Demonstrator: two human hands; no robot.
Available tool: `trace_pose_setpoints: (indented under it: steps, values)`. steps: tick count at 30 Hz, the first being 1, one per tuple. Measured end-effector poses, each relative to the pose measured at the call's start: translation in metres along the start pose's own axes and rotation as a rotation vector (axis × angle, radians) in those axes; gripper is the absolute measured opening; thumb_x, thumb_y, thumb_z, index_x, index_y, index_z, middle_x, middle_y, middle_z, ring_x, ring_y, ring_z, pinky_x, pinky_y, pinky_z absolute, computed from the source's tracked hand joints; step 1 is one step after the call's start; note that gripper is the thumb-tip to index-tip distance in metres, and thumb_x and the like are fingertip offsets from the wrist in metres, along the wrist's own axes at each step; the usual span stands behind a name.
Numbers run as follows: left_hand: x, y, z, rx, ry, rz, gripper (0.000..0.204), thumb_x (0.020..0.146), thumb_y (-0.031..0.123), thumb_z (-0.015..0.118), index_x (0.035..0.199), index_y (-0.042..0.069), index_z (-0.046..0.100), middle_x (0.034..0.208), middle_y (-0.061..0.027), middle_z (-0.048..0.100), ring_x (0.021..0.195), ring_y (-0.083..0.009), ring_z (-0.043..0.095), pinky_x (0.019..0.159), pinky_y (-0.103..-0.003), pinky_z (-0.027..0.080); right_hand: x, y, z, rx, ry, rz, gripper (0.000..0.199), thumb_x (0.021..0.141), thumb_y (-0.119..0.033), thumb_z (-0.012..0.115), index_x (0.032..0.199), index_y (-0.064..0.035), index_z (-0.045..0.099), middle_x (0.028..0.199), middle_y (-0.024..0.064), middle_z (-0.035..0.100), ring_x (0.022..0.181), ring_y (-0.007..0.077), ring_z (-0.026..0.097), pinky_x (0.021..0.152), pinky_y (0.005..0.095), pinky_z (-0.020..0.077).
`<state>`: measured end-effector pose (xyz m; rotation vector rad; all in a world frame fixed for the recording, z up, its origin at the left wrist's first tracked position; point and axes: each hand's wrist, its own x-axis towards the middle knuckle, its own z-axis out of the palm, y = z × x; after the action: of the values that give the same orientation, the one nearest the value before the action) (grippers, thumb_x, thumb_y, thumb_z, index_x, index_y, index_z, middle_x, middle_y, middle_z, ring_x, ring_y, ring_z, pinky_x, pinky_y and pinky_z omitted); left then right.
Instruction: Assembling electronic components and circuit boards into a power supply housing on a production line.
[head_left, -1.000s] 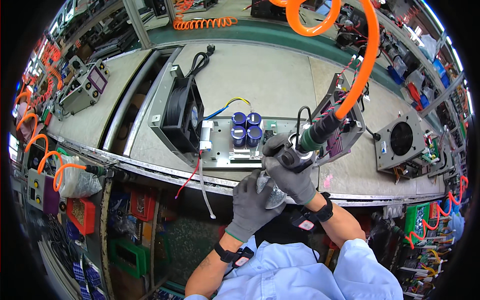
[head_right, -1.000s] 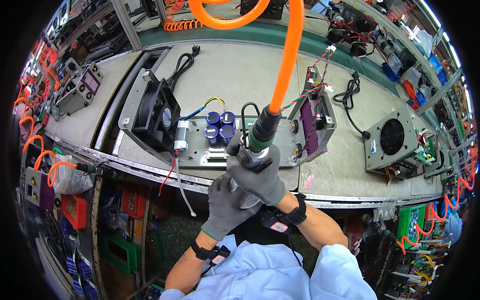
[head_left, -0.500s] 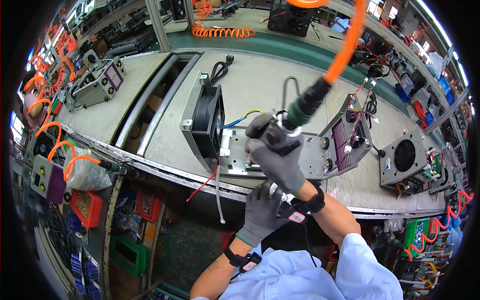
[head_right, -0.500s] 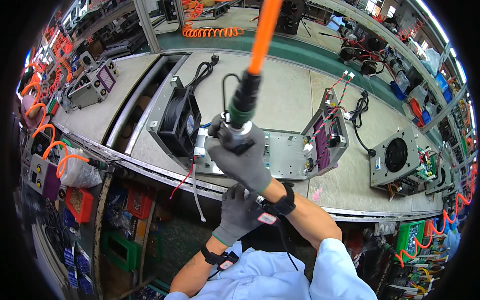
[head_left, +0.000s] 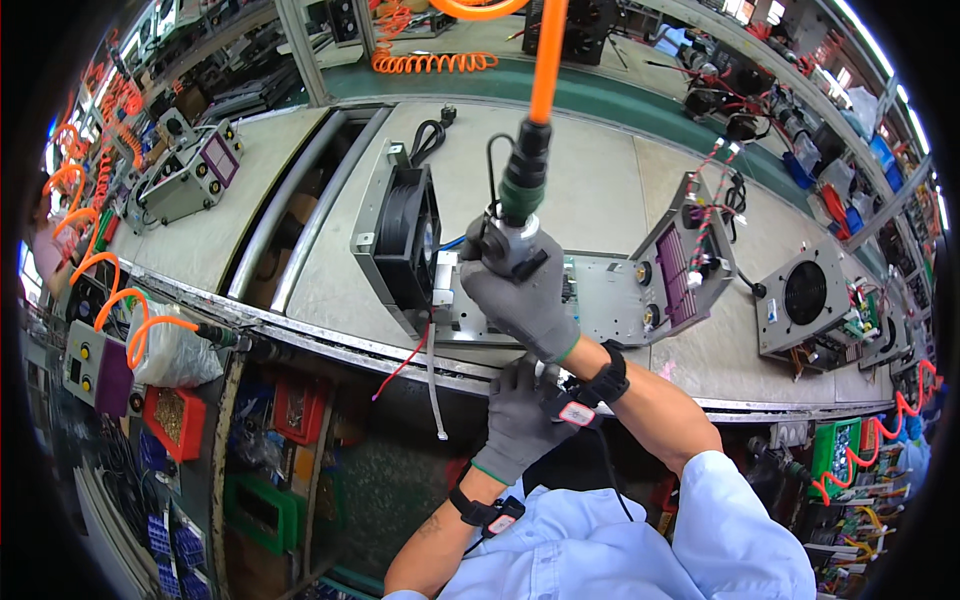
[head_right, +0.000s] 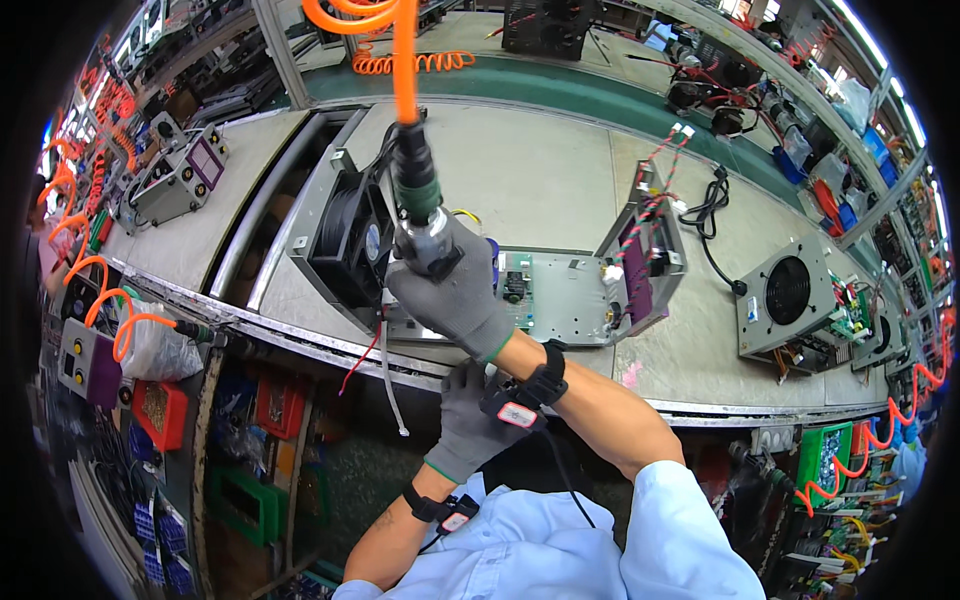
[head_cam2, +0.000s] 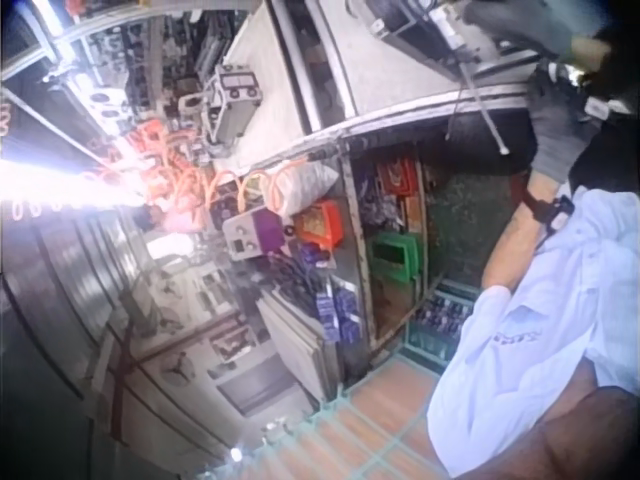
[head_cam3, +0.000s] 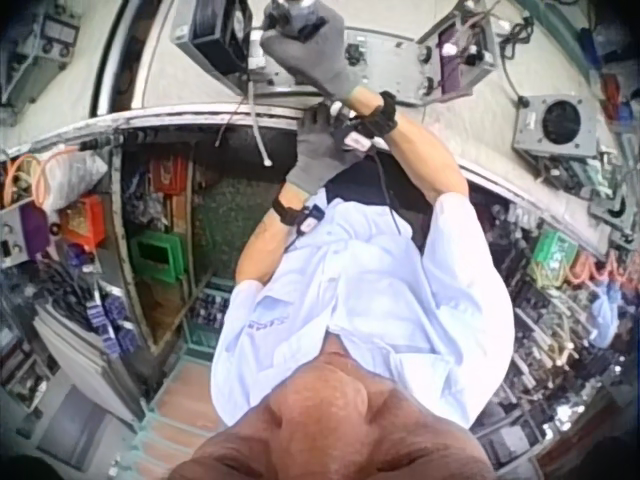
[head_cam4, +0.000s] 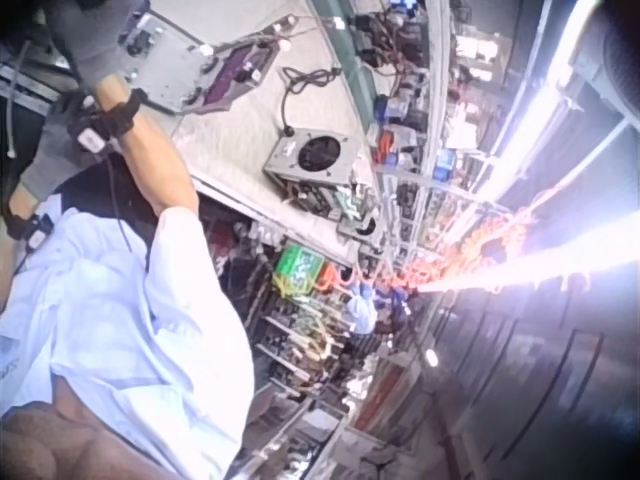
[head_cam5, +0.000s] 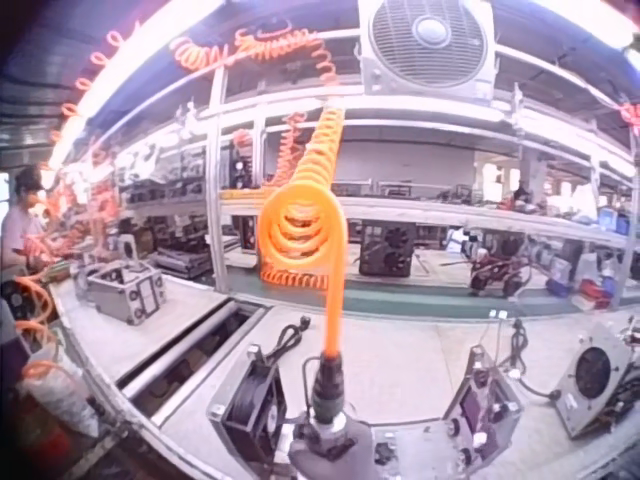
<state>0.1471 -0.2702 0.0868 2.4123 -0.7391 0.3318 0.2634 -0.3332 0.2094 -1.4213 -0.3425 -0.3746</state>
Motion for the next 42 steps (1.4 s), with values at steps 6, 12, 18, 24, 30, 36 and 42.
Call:
trace_pose_setpoints:
  steps: [6, 12, 18, 24, 30, 36, 42]
  values:
    - [0.001, 0.002, -0.001, 0.039, 0.003, 0.013, 0.084, 0.064, 0.053, 0.082, 0.129, 0.005, 0.057, 0.130, -0.0194, 0.052, 0.113, -0.0386, 0.053, 0.088, -0.052, 0.045, -0.004, 0.004, -0.009, 0.047, 0.007, -0.012, 0.021, 0.073, -0.003, 0.068, 0.092, -0.0015, 0.060, 0.078, 0.0009, 0.062, 0.069, 0.0060, 0.057, 0.065, 0.0243, 0.0487]
    - [-0.002, 0.003, 0.002, 0.039, 0.051, 0.025, 0.080, 0.064, 0.053, 0.082, 0.124, 0.005, 0.060, 0.128, -0.0193, 0.053, 0.112, -0.0395, 0.053, 0.089, -0.053, 0.045, -0.003, 0.012, -0.004, -0.073, -0.009, -0.108, 0.025, 0.072, -0.005, 0.069, 0.096, -0.0014, 0.061, 0.076, 0.0005, 0.062, 0.065, 0.0061, 0.056, 0.061, 0.0262, 0.0496]
    - [-0.002, 0.004, 0.003, 0.058, 0.031, 0.002, 0.078, 0.065, 0.055, 0.081, 0.122, 0.004, 0.062, 0.127, -0.0203, 0.053, 0.113, -0.0403, 0.053, 0.091, -0.054, 0.044, -0.002, 0.009, -0.002, -0.212, -0.017, -0.216, 0.028, 0.071, -0.009, 0.070, 0.096, -0.0012, 0.061, 0.076, 0.0018, 0.063, 0.064, 0.0084, 0.057, 0.060, 0.0286, 0.0498]
    - [0.000, 0.004, 0.001, 0.088, 0.050, 0.007, 0.082, 0.067, 0.056, 0.081, 0.127, 0.005, 0.057, 0.128, -0.0203, 0.052, 0.115, -0.0397, 0.052, 0.094, -0.053, 0.044, -0.017, -0.022, -0.017, 0.110, 0.003, -0.110, 0.019, 0.076, 0.001, 0.068, 0.094, -0.0028, 0.062, 0.081, 0.0003, 0.064, 0.069, 0.0051, 0.059, 0.062, 0.0245, 0.0506]
    - [0.000, 0.004, 0.002, 0.001, 0.116, -0.009, 0.081, 0.066, 0.048, 0.083, 0.126, 0.003, 0.052, 0.134, -0.0191, 0.053, 0.115, -0.0370, 0.055, 0.097, -0.050, 0.044, -0.053, -0.041, -0.068, -0.042, 0.063, 0.051, 0.016, 0.076, 0.007, 0.065, 0.090, -0.0001, 0.062, 0.086, 0.0043, 0.065, 0.076, 0.0083, 0.057, 0.067, 0.0254, 0.0486]
    - [0.002, 0.004, 0.003, -0.003, 0.116, -0.017, 0.081, 0.065, 0.051, 0.084, 0.121, 0.001, 0.053, 0.130, -0.0223, 0.053, 0.113, -0.0398, 0.053, 0.095, -0.051, 0.045, -0.069, -0.030, -0.081, -0.047, 0.091, 0.135, 0.016, 0.077, 0.005, 0.065, 0.092, 0.0000, 0.064, 0.085, 0.0030, 0.064, 0.075, 0.0089, 0.058, 0.066, 0.0252, 0.0482]
    - [0.001, 0.003, 0.007, 0.018, 0.133, -0.026, 0.081, 0.067, 0.052, 0.081, 0.125, 0.003, 0.053, 0.133, -0.0201, 0.054, 0.113, -0.0361, 0.056, 0.094, -0.049, 0.045, -0.069, -0.014, -0.080, -0.080, 0.069, 0.094, 0.008, 0.077, 0.004, 0.065, 0.080, -0.0013, 0.061, 0.080, 0.0020, 0.063, 0.070, 0.0071, 0.056, 0.060, 0.0252, 0.0465]
